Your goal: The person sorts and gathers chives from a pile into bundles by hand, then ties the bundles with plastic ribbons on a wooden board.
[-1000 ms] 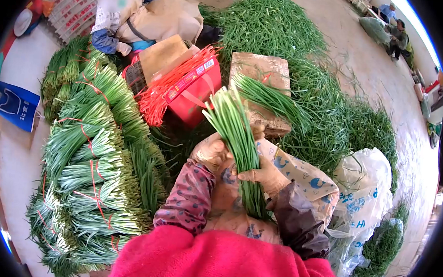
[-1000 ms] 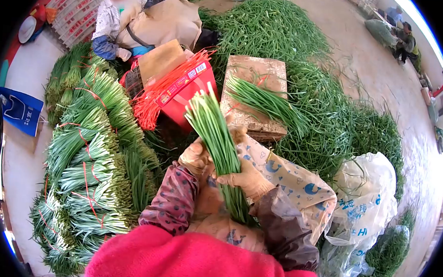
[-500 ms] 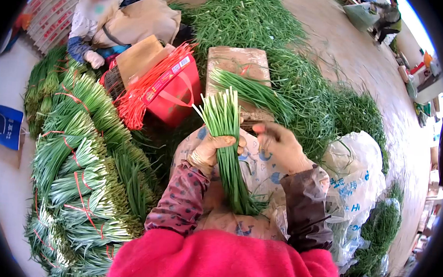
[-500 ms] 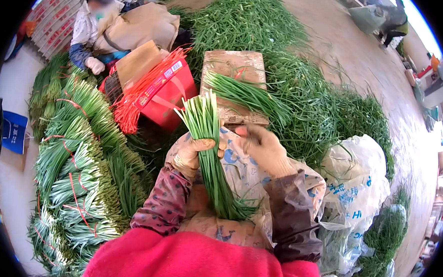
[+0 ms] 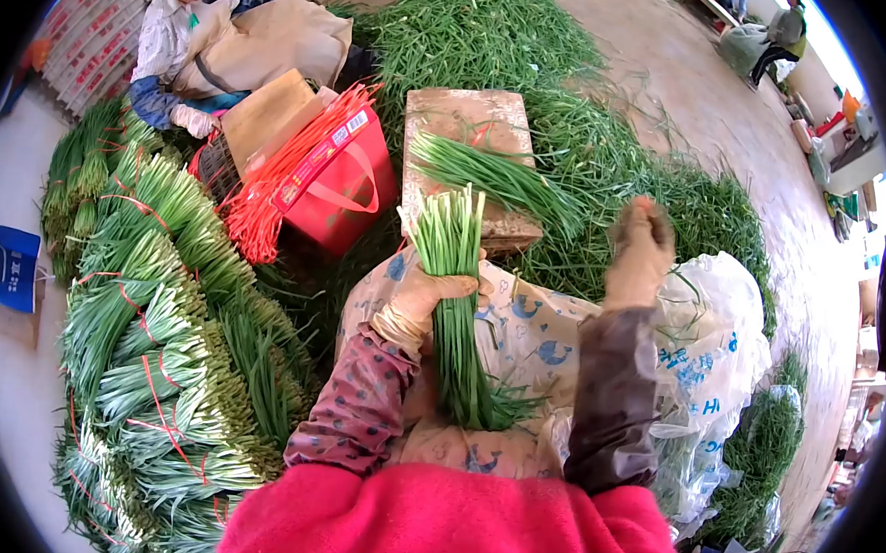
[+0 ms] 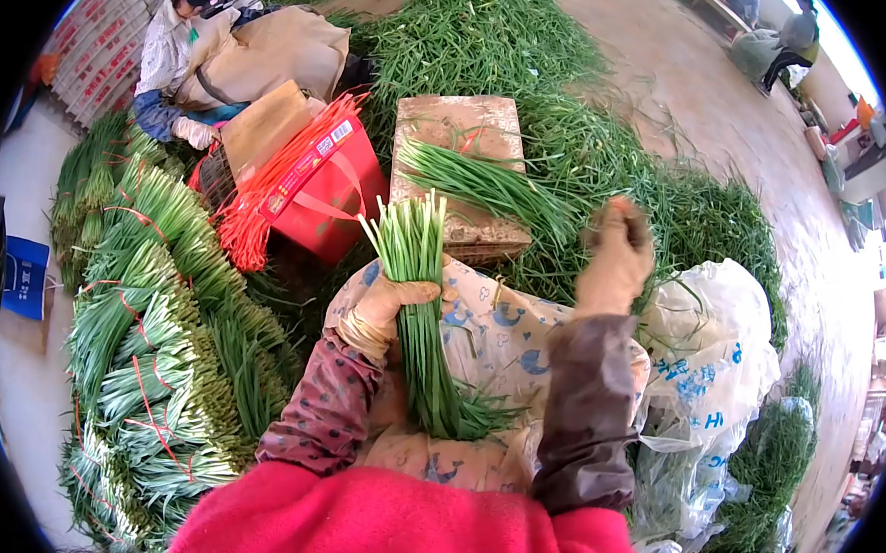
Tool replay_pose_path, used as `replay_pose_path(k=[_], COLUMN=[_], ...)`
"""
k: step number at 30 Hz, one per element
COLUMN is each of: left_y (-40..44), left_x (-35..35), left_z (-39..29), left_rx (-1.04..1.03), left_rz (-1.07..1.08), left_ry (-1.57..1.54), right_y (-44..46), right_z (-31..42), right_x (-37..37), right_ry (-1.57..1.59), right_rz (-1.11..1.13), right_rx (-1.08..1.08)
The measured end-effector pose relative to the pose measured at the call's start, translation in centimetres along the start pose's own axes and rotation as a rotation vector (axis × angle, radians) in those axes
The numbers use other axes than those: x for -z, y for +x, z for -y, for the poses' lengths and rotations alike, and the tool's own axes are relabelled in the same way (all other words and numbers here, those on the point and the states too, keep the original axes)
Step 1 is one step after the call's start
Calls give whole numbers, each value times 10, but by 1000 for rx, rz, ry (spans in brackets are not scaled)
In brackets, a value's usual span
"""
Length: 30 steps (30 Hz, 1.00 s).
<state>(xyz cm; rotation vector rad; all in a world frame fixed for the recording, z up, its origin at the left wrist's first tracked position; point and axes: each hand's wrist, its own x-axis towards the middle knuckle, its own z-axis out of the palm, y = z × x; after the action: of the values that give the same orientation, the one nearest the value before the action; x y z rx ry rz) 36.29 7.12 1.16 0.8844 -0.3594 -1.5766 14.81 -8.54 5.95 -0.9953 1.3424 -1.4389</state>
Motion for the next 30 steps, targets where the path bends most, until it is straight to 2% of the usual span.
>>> replay_pose_path(k=[1,2,4,5,6,8,11,13,15,17,18,19,21,23,24,25,27,28,29,30], left_y=[0,2,8,9,8,5,5,7,5,1,1,1,3,7,1,1,1,-2,-3,-2], left_x=[1,0,-7,-14,-20,-30,-35,-36,-40,-40,-39,-38,-35,-30,-39,-40,-46,-52,-55,-56], left_z=[0,1,0,-1,-2,-9,-9,-3,-3,-3,-3,-3,-4,-2,-6,-4,0,4,10,15], left_rx=[3,6,35,39,66,130,170,152,215,209,209,207,216,234,230,233,249,213,214,207], left_rz=[2,50,124,134,167,212,308,318,303,259,258,257,264,327,263,268,183,142,142,120], left_ry=[1,24,60,56,60,114,133,120,38,28,50,71,92,105,64,65,174,170,172,213], right_y=[16,11,-10,-9,-18,-27,-40,-42,-40,-39,-39,-29,-21,-32,-40,-46,-54,-53,-52,-51], right_z=[-5,8,45,37,44,51,62,53,42,35,42,26,30,42,48,47,46,32,23,15], right_x=[8,5,-7,-6,-15,-32,-60,-67,-67,-66,-63,-59,-51,-43,-41,-41,-41,-40,-39,-39], right_ry=[-66,-65,-699,-618,-533,-384,-488,-773,-677,-200,-169,-163,-241,-344,-428,-430,-715,-697,-695,-663], right_rz=[-70,-80,201,497,682,934,976,1135,1149,1033,930,889,1093,1215,1101,1094,851,748,746,636], right_rx=[205,212,199,323,366,469,911,963,796,189,226,153,302,228,298,298,502,644,644,608])
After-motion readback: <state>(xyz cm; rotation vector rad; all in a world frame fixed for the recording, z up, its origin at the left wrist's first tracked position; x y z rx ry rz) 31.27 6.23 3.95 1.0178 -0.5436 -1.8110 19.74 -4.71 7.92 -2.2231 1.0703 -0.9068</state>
